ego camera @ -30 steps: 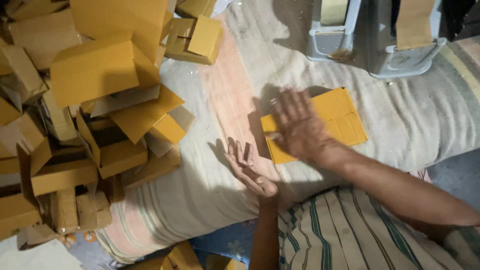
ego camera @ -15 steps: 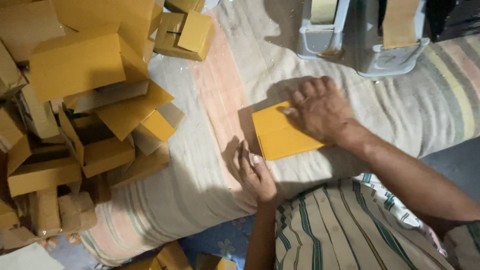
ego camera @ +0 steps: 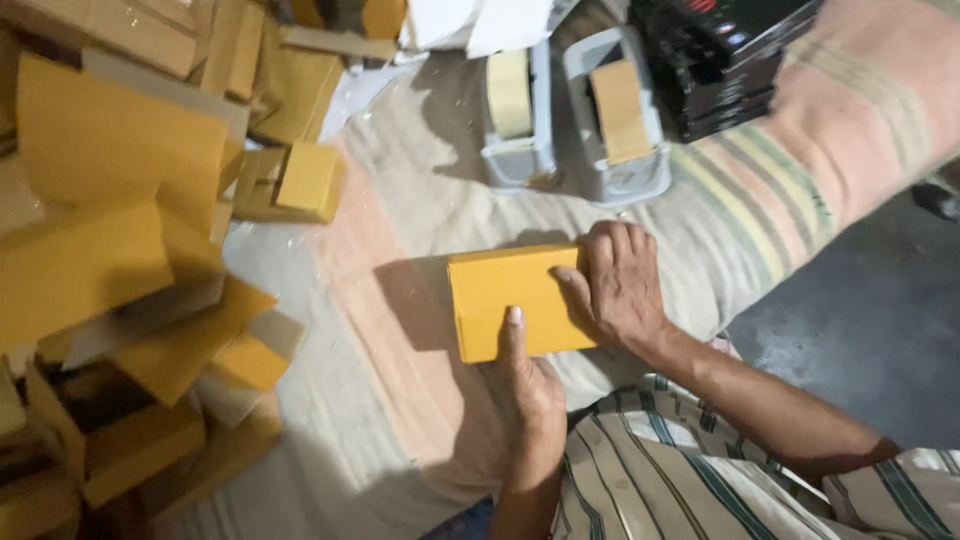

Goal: The person folds a flat yellow cardboard box into shape on a padded surface, places white paper padding and a black product box inside, closes the flaps, and seals the box with tape pulled from a desktop tape dispenser, then sets the finished box aside.

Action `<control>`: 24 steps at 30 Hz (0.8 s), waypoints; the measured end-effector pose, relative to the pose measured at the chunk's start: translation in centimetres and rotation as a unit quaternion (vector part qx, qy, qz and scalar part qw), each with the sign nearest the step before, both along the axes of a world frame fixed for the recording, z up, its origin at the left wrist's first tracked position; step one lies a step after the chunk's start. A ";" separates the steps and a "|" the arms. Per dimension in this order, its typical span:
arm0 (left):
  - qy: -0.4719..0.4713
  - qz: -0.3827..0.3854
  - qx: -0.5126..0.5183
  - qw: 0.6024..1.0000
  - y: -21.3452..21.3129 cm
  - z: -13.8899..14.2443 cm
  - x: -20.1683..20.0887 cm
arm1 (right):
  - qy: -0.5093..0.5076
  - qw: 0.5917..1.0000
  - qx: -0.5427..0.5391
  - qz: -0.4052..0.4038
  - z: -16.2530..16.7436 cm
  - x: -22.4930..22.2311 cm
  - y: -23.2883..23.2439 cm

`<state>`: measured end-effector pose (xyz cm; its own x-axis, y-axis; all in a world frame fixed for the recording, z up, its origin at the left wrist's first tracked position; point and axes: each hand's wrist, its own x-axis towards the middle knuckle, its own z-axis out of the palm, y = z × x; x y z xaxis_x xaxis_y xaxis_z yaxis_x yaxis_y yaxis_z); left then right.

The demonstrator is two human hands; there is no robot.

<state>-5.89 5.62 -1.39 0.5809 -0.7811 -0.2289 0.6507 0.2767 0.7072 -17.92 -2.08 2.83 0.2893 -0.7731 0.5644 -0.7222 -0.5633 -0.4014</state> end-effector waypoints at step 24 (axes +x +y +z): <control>-0.114 -0.387 0.012 0.915 -8.6 3.5 -4.1 | -0.302 0.799 0.519 -0.033 -0.7 -11.0 1.7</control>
